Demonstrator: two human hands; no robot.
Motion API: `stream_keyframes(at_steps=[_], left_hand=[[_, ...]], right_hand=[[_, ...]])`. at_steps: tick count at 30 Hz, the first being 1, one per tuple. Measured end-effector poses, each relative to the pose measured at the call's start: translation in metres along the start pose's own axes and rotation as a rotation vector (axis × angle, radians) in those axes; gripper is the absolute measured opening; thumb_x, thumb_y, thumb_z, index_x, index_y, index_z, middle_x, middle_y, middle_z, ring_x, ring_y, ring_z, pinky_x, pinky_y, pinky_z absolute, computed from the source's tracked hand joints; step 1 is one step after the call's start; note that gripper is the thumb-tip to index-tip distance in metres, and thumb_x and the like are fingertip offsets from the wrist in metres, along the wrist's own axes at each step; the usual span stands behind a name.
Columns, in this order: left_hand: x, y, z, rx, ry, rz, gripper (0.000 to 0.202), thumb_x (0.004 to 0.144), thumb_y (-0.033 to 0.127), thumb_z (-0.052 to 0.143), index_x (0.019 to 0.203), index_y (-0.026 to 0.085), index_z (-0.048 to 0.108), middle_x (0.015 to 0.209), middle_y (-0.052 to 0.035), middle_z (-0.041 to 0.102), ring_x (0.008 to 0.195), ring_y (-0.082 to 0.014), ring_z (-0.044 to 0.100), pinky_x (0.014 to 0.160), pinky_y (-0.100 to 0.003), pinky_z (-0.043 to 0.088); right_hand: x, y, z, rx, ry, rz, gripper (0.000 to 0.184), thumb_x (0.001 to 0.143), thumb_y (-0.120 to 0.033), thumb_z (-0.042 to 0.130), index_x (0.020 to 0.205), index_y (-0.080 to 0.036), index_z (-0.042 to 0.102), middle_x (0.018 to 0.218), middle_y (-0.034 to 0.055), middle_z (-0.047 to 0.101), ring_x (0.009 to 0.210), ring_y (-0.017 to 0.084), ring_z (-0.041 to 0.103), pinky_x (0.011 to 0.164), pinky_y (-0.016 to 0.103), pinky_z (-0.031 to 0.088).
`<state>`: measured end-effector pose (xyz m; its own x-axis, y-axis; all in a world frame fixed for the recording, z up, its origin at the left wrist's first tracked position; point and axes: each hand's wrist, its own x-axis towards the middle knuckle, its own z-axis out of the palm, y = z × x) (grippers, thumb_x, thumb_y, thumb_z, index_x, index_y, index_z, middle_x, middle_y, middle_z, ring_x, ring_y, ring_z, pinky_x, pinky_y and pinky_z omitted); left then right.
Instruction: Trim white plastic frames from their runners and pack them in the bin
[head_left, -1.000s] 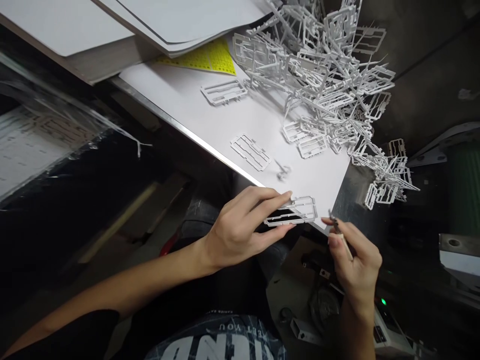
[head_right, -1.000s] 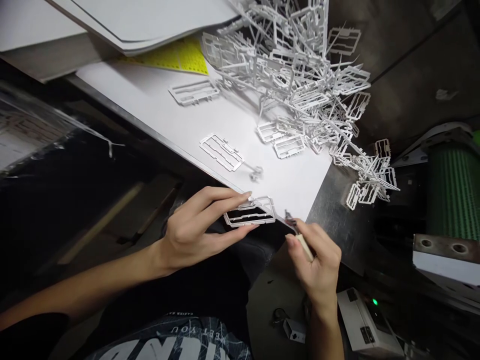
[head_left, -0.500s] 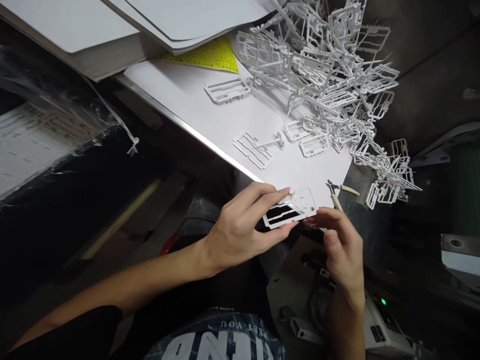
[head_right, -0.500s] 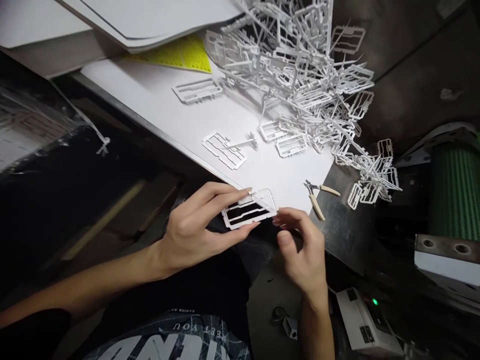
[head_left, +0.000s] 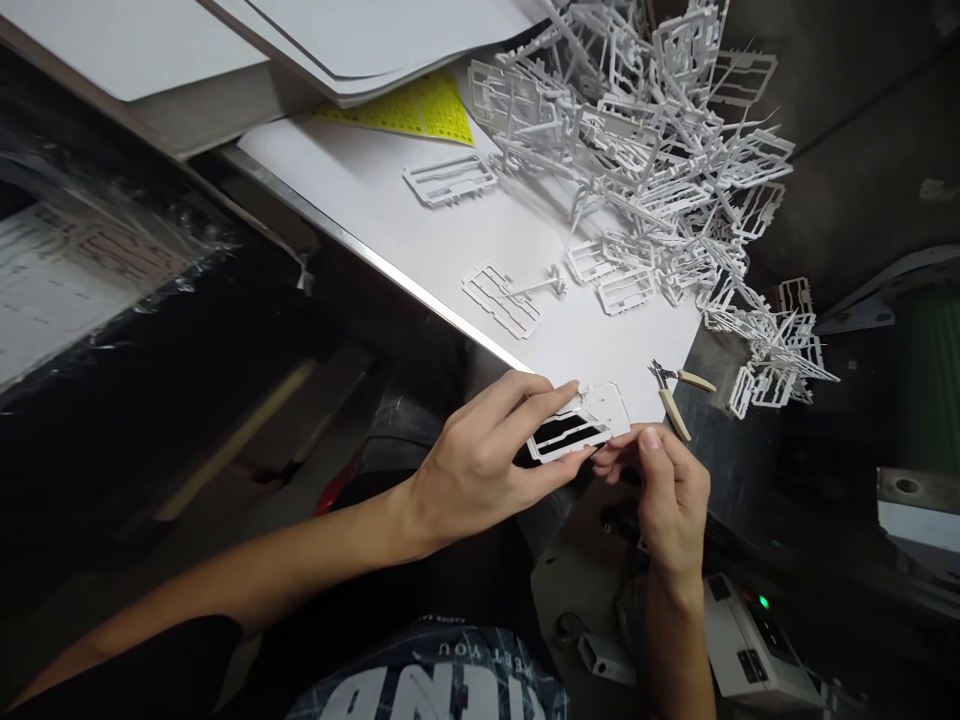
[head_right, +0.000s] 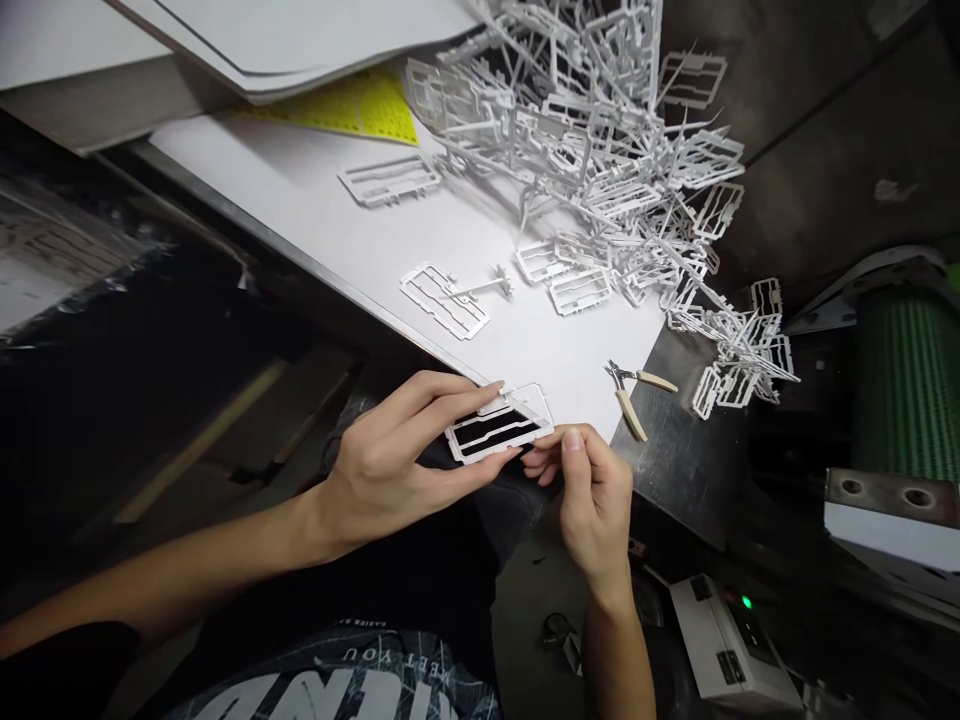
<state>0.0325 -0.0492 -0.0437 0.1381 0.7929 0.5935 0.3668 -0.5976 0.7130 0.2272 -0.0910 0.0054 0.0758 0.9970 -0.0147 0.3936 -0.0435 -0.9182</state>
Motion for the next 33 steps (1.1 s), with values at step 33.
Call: stream_keyframes(at_steps=[33], left_hand=[[-0.013, 0.026, -0.002, -0.946, -0.784, -0.813, 0.047, 0.104, 0.044, 0.056, 0.070, 0.014, 0.067, 0.058, -0.0008, 0.067, 0.044, -0.0065, 0.052, 0.046, -0.017, 0.040]], right_hand=[[-0.005, -0.006, 0.009, -0.051, -0.030, -0.027, 0.028, 0.115, -0.033, 0.053, 0.089, -0.021, 0.057, 0.076, -0.0032, 0.053, 0.064, 0.013, 0.050, 0.057, 0.023, 0.040]])
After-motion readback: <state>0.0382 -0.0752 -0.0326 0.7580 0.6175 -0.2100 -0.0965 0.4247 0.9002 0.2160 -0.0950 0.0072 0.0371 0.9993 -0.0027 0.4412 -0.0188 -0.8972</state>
